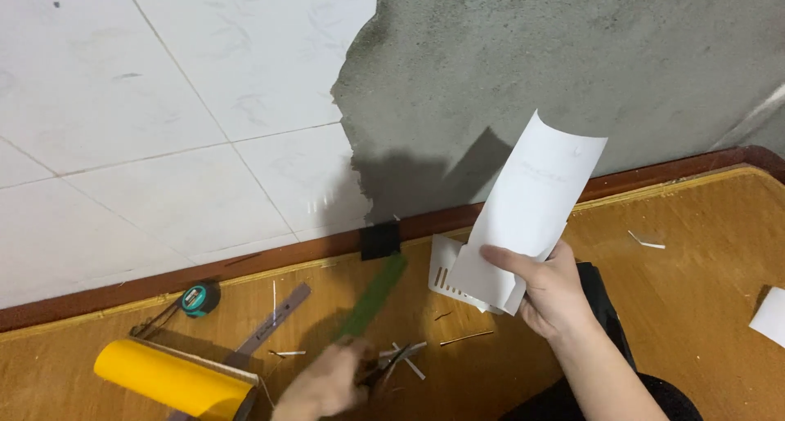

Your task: Cutting vinyl sheets into squares and applying them to a tiled wall to create a checkered pattern.

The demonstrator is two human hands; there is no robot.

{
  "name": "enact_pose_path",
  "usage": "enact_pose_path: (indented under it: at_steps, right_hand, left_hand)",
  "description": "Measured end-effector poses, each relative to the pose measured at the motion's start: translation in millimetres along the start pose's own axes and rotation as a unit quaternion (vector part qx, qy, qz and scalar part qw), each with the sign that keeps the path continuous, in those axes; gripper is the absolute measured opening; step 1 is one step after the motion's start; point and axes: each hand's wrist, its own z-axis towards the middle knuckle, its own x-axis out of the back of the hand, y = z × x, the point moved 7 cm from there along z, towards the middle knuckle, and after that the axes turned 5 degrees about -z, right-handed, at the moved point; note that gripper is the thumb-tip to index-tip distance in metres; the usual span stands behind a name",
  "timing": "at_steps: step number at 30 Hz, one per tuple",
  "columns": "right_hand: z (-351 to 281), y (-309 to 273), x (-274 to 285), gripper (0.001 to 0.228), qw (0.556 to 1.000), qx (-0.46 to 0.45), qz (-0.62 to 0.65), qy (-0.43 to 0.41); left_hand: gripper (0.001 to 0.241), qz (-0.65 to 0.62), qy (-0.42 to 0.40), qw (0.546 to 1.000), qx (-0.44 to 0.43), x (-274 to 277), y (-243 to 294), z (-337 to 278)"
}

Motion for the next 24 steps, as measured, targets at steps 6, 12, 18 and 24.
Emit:
enact_pose_path:
  at_steps: [6,12,18,24]
  right_hand:
    - [-3.7,1.6,-11.1,0.071,0.996,-0.006,0.059,-0.065]
    - [3.4,23.1,-19.0,0.074,0.995,0.024,0.030,-0.094]
    - [-3.1,34.4,-34.3,0.054,0.991,0.063,0.003,-0.116]
    - [-1.3,50.4,-39.3,0.047,0.990,0.059,0.001,-0.126]
  left_hand:
    - [0.037,-0.185,0.381,0.880,-0.214,62.8,-2.4,-32.2]
    - [0.069,-0.264,0.441,0.764,-0.389,69.5,40.7,-79.3]
    - [0.063,-0.346,0.362,0.791,-0.351,68.6,60.4,-79.8]
    - [0.064,-0.367,0.351,0.796,-0.328,70.6,55.2,-76.7]
